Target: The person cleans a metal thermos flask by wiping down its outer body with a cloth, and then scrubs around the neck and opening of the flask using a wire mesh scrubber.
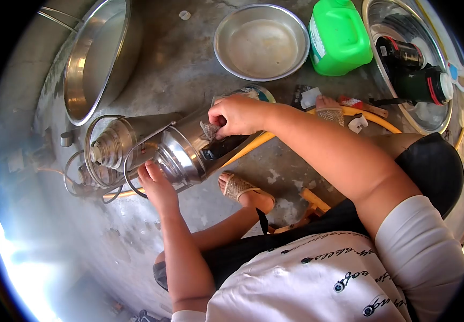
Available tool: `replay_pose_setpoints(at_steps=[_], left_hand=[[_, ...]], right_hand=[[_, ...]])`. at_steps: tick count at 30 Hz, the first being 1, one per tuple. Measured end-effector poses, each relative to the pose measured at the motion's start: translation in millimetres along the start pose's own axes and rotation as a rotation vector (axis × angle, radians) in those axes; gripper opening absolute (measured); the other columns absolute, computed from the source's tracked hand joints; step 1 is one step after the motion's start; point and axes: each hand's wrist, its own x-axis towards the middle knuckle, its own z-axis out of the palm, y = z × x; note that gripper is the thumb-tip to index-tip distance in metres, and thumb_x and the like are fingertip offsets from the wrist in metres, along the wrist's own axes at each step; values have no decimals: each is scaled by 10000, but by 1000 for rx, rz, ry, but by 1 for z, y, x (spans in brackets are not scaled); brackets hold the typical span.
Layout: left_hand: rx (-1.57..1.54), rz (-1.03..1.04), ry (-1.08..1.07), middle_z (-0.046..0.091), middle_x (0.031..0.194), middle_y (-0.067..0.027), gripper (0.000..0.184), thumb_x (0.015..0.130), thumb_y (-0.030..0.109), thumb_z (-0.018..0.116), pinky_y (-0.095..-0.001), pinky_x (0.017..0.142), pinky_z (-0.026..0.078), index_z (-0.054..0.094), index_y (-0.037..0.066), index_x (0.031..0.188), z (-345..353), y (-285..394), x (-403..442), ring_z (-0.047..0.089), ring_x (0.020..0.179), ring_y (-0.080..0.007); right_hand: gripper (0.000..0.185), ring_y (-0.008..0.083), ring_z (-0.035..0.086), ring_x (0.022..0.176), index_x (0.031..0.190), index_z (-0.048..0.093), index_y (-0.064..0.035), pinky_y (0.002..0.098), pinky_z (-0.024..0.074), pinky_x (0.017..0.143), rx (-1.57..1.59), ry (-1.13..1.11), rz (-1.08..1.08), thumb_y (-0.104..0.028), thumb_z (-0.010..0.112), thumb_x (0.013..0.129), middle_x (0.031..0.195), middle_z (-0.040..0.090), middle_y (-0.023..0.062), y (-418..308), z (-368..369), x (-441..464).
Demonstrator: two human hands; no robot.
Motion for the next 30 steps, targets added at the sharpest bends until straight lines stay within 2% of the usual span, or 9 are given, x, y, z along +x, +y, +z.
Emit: replay_pose_setpoints(at_steps=[2, 4, 8, 12, 16, 18, 20, 27, 30], left_hand=[[-56, 24, -33, 497, 1205, -242, 511, 1001, 414, 367, -443, 948, 379, 500, -16, 1243, 1, -7, 1, 488, 1093, -393], [7, -7, 22, 499, 1201, -239, 512, 1002, 414, 365, -441, 948, 377, 499, -14, 1247, 2, 19, -6, 486, 1095, -390], [86, -7, 36, 497, 1198, -232, 498, 1003, 405, 369, -441, 946, 377, 497, -8, 1250, 1, 38, -15, 490, 1092, -388], [105, -25, 3, 486, 1210, -232, 492, 1004, 406, 360, -442, 943, 383, 492, 5, 1256, -1, 49, -18, 489, 1097, -394], [109, 3, 67, 484, 1212, -231, 486, 1005, 405, 353, -447, 945, 391, 489, 10, 1255, 3, 47, -17, 491, 1094, -402], [142, 15, 56, 488, 1206, -234, 484, 1007, 398, 346, -448, 950, 387, 482, 12, 1266, 2, 49, -20, 488, 1101, -403], [139, 57, 55, 486, 1200, -238, 474, 1006, 393, 345, -453, 942, 386, 488, 11, 1245, 2, 48, -21, 486, 1089, -407], [152, 54, 47, 496, 1160, -237, 428, 1000, 380, 358, -469, 912, 386, 500, 5, 1148, 2, 47, -17, 485, 1056, -410], [190, 77, 27, 500, 1154, -233, 418, 1000, 377, 359, -468, 904, 392, 499, 7, 1138, 0, 53, -20, 491, 1051, -408]], right_hand=[[289, 305, 648, 795, 887, 670, -40, 401, 488, 710, -37, 34, -50, -214, 803, 699, 841, 682, 136, -20, 7, -3], [261, 255, 610, 795, 843, 629, -28, 362, 472, 710, 46, 44, -11, -187, 790, 715, 842, 618, 96, -23, 5, -4], [280, 264, 607, 796, 860, 626, -24, 362, 473, 713, 118, 130, 123, -200, 793, 721, 853, 613, 99, -8, 0, 2], [321, 278, 597, 805, 869, 610, -15, 364, 470, 719, -38, 5, -117, -227, 798, 719, 886, 587, 110, -14, 4, -2], [346, 263, 571, 828, 876, 614, -32, 353, 453, 726, 151, 144, 74, -253, 815, 702, 876, 570, 102, -10, 4, 1], [327, 251, 564, 804, 857, 609, -31, 347, 451, 711, 26, 7, -46, -250, 809, 718, 860, 561, 91, -7, -3, -3], [317, 245, 559, 785, 836, 601, -25, 347, 449, 702, -6, 11, -140, -247, 803, 732, 853, 556, 83, -3, 0, -4], [345, 212, 570, 785, 869, 631, -30, 328, 456, 714, 68, 174, 24, -278, 818, 720, 851, 558, 80, -5, 9, 2], [327, 192, 563, 783, 883, 651, -45, 318, 455, 718, 299, 209, 119, -273, 818, 719, 847, 556, 66, -14, 10, 1]])
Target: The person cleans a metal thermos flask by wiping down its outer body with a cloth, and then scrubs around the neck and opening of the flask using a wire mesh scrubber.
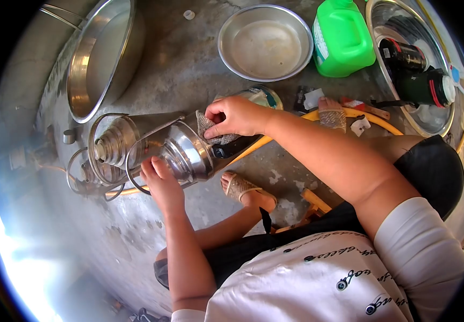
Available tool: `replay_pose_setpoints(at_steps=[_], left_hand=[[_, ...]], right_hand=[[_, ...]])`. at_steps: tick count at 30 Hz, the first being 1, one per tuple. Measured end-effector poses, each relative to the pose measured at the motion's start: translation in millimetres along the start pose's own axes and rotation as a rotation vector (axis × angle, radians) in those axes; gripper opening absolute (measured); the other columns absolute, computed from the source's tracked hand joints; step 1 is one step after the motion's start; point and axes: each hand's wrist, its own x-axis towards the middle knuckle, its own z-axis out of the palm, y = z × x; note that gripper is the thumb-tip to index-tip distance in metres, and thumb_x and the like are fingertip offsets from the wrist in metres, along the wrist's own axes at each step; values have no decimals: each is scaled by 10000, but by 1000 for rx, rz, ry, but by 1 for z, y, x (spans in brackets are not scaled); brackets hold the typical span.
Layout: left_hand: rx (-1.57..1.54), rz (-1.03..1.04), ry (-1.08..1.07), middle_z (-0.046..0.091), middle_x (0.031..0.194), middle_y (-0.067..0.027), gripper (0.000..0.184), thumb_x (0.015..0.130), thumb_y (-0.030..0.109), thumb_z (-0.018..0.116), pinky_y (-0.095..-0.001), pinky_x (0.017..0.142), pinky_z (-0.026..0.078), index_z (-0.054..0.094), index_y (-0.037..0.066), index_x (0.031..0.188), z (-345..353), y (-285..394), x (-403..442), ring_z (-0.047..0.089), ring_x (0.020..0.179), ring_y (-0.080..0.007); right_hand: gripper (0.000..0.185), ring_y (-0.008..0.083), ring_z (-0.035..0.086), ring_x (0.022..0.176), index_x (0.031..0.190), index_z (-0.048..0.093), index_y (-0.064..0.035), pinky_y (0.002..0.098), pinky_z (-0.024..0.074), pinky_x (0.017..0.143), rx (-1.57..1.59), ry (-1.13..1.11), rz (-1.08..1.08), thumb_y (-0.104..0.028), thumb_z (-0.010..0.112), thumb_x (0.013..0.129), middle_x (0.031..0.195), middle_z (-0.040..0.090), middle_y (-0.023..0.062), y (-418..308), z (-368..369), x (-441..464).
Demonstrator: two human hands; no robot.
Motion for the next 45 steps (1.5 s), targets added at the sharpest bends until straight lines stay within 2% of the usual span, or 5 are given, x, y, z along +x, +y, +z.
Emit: replay_pose_setpoints(at_steps=[3, 24, 26, 31, 45], left_hand=[[39, 51, 18, 502, 1170, -224, 407, 1003, 361, 361, -458, 895, 410, 504, 10, 1152, 0, 8, -2, 507, 1036, -398], [-16, 24, -1, 500, 1176, -225, 392, 1003, 338, 356, -464, 901, 405, 510, 20, 1173, 1, 9, -1, 490, 1083, -404], [13, 40, -9, 504, 1168, -221, 398, 1005, 342, 352, -463, 900, 405, 508, 17, 1173, 0, 8, -1, 493, 1075, -404], [5, 10, 15, 510, 1152, -220, 393, 1004, 338, 353, -464, 891, 408, 507, 17, 1172, 2, 8, 0, 500, 1061, -403], [-4, 28, 18, 501, 1137, -233, 371, 1008, 328, 362, -466, 877, 409, 510, 6, 1120, 1, 8, -1, 512, 1027, -408]], right_hand=[[299, 170, 545, 795, 858, 635, -46, 304, 450, 733, -109, -320, -207, -248, 814, 729, 865, 546, 44, -20, -11, 1], [319, 234, 554, 777, 851, 595, -21, 332, 456, 745, -65, -184, -194, -261, 787, 763, 843, 558, 66, -20, -2, 2], [294, 223, 538, 762, 824, 582, -30, 317, 450, 738, -154, -151, -629, -219, 795, 748, 822, 540, 55, -14, 8, 4], [325, 220, 528, 755, 852, 571, -32, 322, 437, 714, -57, 62, -215, -271, 777, 776, 799, 519, 67, -14, 13, 12], [202, 203, 531, 986, 854, 636, -107, 332, 430, 874, -93, -279, -416, -148, 785, 723, 972, 548, 25, -26, 4, 2]])
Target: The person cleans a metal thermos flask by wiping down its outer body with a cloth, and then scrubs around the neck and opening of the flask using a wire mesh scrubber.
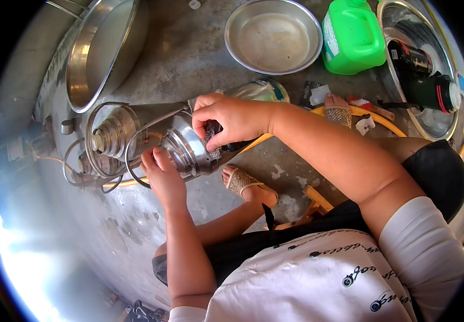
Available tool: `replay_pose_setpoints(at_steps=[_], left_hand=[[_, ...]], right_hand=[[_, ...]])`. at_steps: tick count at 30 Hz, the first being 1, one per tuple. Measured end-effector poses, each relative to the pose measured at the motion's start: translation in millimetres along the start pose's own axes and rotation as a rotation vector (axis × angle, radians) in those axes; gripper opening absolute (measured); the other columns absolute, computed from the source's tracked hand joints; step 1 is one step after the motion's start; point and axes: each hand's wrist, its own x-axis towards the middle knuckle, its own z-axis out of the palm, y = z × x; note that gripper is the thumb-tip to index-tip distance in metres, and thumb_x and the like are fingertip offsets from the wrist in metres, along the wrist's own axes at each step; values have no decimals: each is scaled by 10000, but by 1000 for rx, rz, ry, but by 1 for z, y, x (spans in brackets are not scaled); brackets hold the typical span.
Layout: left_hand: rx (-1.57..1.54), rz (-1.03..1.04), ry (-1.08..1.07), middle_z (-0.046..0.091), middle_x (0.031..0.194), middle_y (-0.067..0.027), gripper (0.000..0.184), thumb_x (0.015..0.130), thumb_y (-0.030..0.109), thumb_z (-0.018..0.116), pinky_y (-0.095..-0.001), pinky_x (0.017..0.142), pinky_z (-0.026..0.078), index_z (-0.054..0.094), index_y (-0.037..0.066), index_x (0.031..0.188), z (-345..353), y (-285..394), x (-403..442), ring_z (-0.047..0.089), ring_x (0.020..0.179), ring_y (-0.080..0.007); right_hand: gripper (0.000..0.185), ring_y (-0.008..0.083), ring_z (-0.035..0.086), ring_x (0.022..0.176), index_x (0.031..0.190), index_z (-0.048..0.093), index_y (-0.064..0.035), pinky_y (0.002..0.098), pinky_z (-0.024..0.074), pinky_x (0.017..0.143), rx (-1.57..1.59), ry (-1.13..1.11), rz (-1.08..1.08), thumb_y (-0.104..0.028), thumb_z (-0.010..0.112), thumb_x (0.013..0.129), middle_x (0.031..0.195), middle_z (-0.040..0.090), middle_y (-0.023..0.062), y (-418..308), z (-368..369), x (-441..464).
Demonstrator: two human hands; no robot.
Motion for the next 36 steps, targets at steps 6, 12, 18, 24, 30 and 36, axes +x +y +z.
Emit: replay_pose_setpoints(at_steps=[6, 12, 18, 24, 30, 36], left_hand=[[-53, -62, -14, 507, 1144, -230, 377, 1006, 318, 364, -462, 897, 400, 511, -2, 1142, 1, -6, 0, 494, 1058, -395], [-67, -6, -23, 504, 1176, -232, 392, 1006, 320, 365, -456, 934, 380, 499, 21, 1220, 2, -13, -3, 482, 1072, -397], [-49, -40, -55, 504, 1172, -230, 378, 1005, 312, 362, -453, 931, 382, 497, 37, 1228, 2, -17, -1, 478, 1081, -395], [-61, -16, -37, 507, 1158, -220, 377, 1005, 312, 357, -452, 921, 385, 501, 33, 1213, 0, -11, -4, 478, 1073, -390], [-27, -18, -38, 504, 1151, -217, 364, 1002, 310, 360, -449, 894, 402, 508, 21, 1167, 0, -8, -3, 497, 1036, -388], [25, -5, -18, 493, 1168, -207, 362, 996, 334, 379, -458, 865, 423, 520, 27, 1126, 0, 6, -9, 522, 1007, -393]], right_hand=[[217, 234, 533, 960, 841, 608, -95, 345, 432, 850, 51, 61, 131, -176, 780, 736, 955, 546, 55, 3, 6, 3], [211, 219, 566, 856, 853, 595, -72, 334, 459, 777, -98, 23, -8, -192, 755, 785, 918, 559, 66, 2, 6, -1], [260, 216, 571, 835, 857, 591, -63, 332, 468, 758, 18, 220, 196, -214, 781, 764, 911, 567, 66, 7, 10, 2], [276, 221, 563, 824, 861, 597, -62, 336, 462, 750, -101, 39, 85, -227, 792, 755, 900, 561, 69, 2, 4, -3], [227, 278, 590, 857, 902, 630, -77, 365, 473, 772, -61, 331, 260, -243, 745, 798, 927, 589, 110, 26, 16, 1], [307, 294, 519, 1174, 1106, 674, -172, 438, 310, 1058, -464, 474, 383, -325, 445, 969, 1145, 637, 74, 103, 11, -47]])
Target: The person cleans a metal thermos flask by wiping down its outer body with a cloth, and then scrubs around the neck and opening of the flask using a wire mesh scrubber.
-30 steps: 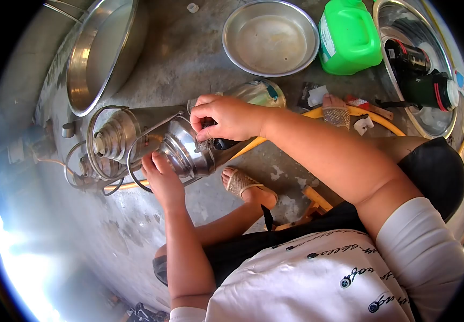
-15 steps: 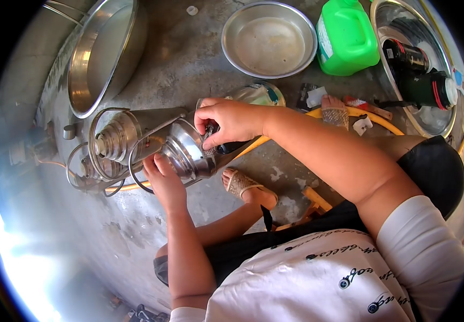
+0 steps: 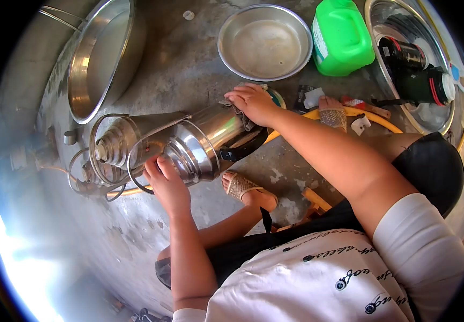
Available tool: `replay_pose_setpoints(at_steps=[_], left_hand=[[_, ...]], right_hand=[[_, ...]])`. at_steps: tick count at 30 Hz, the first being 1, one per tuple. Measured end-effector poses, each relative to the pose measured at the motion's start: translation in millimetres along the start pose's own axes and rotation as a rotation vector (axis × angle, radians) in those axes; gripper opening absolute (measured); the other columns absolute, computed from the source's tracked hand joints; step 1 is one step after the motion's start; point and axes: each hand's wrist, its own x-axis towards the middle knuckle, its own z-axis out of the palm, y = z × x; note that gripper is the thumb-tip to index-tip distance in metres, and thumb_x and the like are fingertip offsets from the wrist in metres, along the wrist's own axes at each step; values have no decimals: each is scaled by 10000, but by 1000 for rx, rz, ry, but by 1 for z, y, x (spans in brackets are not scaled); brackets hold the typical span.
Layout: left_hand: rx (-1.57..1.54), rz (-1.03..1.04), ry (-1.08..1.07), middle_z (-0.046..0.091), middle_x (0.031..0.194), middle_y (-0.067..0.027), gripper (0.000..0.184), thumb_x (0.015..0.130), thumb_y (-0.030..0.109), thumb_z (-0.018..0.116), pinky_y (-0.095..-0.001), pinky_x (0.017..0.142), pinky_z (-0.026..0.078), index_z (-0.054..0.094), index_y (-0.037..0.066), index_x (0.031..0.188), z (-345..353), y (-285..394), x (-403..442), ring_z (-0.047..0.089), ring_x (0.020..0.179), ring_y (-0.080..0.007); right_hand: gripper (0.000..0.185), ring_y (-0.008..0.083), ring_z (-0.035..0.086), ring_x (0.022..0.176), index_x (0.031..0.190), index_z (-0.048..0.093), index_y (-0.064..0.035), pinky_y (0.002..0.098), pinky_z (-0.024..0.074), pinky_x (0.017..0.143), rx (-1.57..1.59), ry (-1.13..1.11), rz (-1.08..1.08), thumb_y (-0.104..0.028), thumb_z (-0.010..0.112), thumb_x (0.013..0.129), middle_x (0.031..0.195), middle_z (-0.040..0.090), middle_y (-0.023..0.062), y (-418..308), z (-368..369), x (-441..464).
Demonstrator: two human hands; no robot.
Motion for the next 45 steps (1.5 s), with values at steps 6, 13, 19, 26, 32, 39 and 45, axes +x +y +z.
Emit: replay_pose_setpoints(at_steps=[6, 13, 19, 26, 32, 39, 45], left_hand=[[9, 101, 32, 498, 1176, -187, 358, 989, 338, 394, -463, 857, 439, 527, 51, 1157, 2, 15, 4, 533, 1040, -394], [3, 52, 30, 497, 1199, -183, 362, 990, 341, 388, -465, 855, 443, 527, 58, 1168, 2, 10, 5, 539, 1040, -389], [13, 40, 36, 495, 1208, -185, 377, 991, 355, 381, -462, 858, 442, 524, 58, 1173, 2, 4, 3, 539, 1044, -384], [-35, 24, 23, 504, 1192, -191, 369, 995, 346, 384, -448, 874, 437, 526, 54, 1170, 1, 6, 7, 537, 1040, -379], [-20, 51, 29, 516, 1176, -192, 375, 990, 348, 398, -443, 884, 428, 534, 55, 1179, 1, 7, 9, 532, 1044, -375], [-147, -99, 13, 516, 1183, -231, 439, 993, 353, 377, -435, 920, 396, 512, -11, 1199, 5, -22, 21, 512, 1042, -388], [-376, -247, -51, 542, 1160, -208, 469, 998, 362, 383, -403, 915, 400, 505, -58, 1169, 5, -35, 24, 523, 1028, -320]], right_hand=[[462, 299, 455, 1292, 1240, 606, -99, 466, 298, 1106, -312, 136, 259, -351, 290, 1017, 1322, 570, 103, 60, 8, -31], [312, 368, 544, 1142, 1138, 624, 14, 430, 415, 992, 234, 134, -176, -210, 517, 949, 1172, 618, 209, -73, -2, -3], [393, 336, 478, 1249, 1290, 532, -8, 415, 366, 1058, 193, 18, -176, -254, 463, 992, 1297, 556, 190, -107, -12, -7], [426, 348, 455, 1268, 1259, 578, -56, 451, 326, 1079, -24, 150, 145, -320, 381, 989, 1313, 541, 200, 45, -1, -30], [376, 402, 474, 1214, 1192, 614, -35, 445, 354, 1061, -28, 475, 421, -282, 465, 951, 1253, 559, 248, 46, 24, -45], [260, 321, 534, 790, 914, 580, 8, 383, 427, 734, 717, 344, 330, -228, 495, 980, 818, 571, 167, -52, -8, -37], [126, 306, 544, 859, 943, 636, -54, 407, 431, 777, 536, 255, -283, -153, 562, 916, 882, 598, 102, -135, -14, -46]])
